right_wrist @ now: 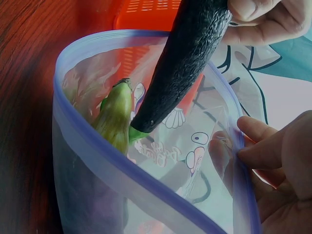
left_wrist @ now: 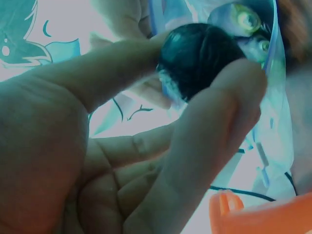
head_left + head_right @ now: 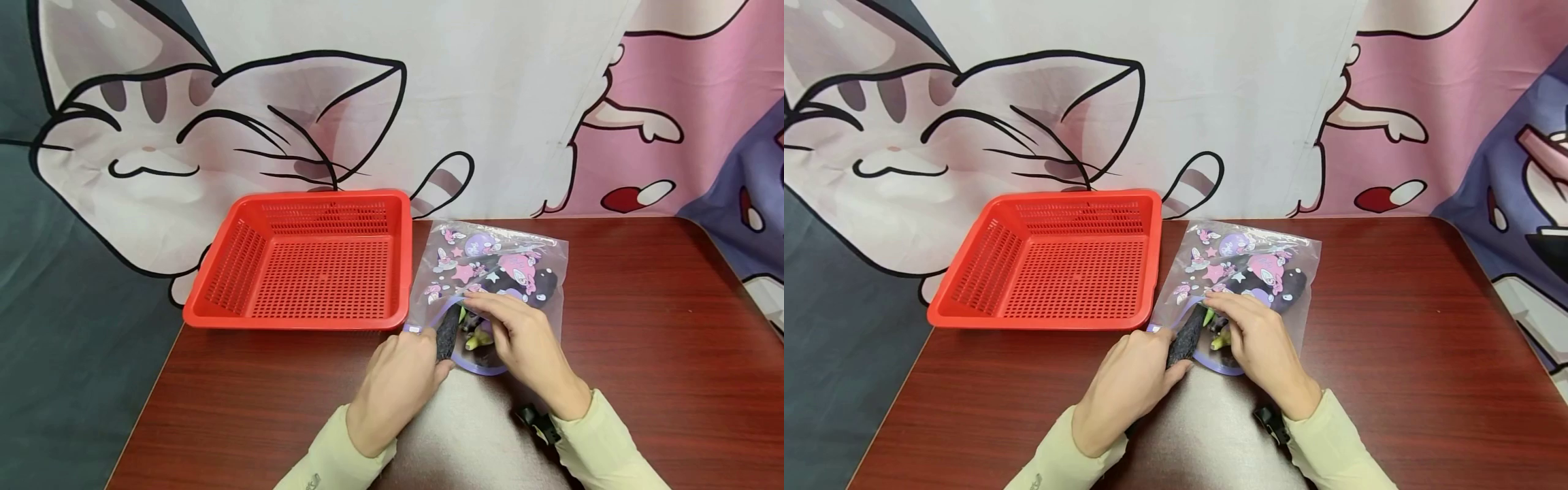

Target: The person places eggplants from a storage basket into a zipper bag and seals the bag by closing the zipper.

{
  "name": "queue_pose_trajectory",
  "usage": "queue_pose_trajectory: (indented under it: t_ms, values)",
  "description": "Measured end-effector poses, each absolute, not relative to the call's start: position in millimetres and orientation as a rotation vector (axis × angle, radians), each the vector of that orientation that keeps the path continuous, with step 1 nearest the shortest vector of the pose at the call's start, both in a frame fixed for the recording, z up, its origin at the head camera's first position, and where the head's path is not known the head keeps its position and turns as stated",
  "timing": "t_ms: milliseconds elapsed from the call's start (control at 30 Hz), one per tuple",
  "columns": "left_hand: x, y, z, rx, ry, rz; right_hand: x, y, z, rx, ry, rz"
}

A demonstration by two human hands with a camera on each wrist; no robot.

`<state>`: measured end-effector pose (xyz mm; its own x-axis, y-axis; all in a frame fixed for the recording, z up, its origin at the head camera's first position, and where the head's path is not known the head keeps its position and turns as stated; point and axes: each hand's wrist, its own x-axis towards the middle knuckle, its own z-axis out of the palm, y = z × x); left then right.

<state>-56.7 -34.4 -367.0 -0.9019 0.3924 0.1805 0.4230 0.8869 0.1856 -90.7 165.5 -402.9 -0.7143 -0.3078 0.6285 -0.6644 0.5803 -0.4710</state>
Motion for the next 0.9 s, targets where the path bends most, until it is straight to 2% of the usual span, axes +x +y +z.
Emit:
queue_pose_trajectory:
  t_ms: [900]
  values:
    - [-56.8, -14.0, -382.7, -0.499, -2.85, -0.33, -90.6, 165.3, -404.3, 0.781, -2.315, 0.984]
